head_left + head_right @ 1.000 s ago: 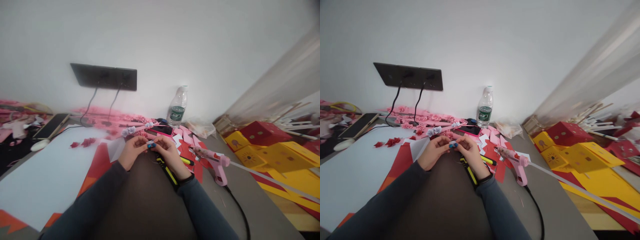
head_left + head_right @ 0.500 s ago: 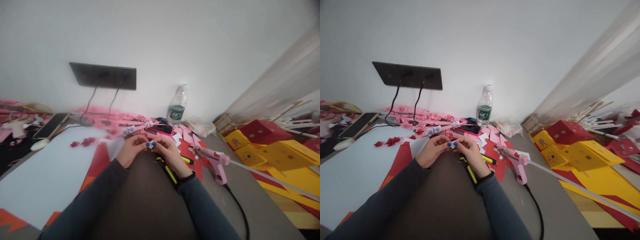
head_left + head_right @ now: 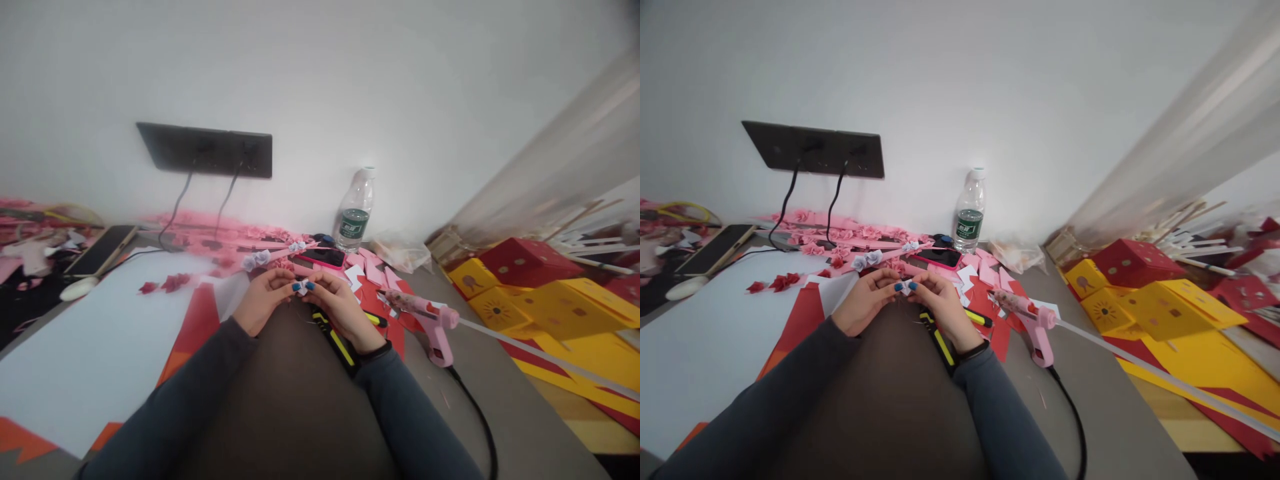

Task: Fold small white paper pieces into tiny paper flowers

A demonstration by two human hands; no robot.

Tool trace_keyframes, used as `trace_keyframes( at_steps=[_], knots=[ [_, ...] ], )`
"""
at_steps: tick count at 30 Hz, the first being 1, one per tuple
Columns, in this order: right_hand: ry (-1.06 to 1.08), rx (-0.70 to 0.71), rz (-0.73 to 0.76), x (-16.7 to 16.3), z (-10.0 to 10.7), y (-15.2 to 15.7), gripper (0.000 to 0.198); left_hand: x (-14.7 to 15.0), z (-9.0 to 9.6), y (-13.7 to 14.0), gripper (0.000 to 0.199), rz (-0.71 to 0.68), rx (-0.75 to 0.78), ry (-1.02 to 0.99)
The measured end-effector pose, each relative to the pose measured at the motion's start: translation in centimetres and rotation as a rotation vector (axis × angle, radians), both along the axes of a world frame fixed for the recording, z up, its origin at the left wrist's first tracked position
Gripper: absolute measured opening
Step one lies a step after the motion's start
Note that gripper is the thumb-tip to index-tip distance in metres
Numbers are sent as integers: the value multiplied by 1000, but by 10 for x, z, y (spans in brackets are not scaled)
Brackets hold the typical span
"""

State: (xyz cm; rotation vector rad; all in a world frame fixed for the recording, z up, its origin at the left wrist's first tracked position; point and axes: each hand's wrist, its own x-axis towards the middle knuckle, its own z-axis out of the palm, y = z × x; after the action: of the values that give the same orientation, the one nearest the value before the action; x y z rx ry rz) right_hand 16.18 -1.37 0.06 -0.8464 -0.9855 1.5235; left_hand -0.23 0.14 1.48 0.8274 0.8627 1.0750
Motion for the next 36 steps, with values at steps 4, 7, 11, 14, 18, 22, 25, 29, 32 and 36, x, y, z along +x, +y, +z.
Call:
trace_keyframes(
  at_steps=[4, 7, 11, 14, 18, 22, 25, 29, 32, 36],
  knots=[
    [64, -43, 49, 2, 0, 0, 26, -2, 0, 1, 42, -58, -6, -10],
    [122, -79, 112, 2, -2, -1, 27, -4, -2, 1, 40, -151, -45, -80],
    [148, -97, 144, 2, -4, -1, 27, -5, -4, 2, 38, -240, -70, -146],
    [151, -116, 128, 1, -4, -1, 27, -4, -4, 1, 37, -242, -75, -155],
    [154, -134, 114, 0, -3, 0, 26, -2, -2, -1, 37, -208, -66, -176],
    [167, -134, 90, -1, -2, 0, 27, -1, -2, -1, 35, -225, -84, -136],
    [157, -137, 91, -1, -3, 0, 28, -3, -1, -1, 35, -233, -92, -101],
    [144, -143, 112, 2, -5, 0, 26, -3, 0, -2, 37, -257, -96, -98],
    [151, -142, 146, 4, -6, 1, 25, -3, 0, -2, 37, -261, -96, -89],
    [167, -146, 164, 4, -5, 0, 27, -3, 0, -2, 39, -247, -91, -54]
  ],
)
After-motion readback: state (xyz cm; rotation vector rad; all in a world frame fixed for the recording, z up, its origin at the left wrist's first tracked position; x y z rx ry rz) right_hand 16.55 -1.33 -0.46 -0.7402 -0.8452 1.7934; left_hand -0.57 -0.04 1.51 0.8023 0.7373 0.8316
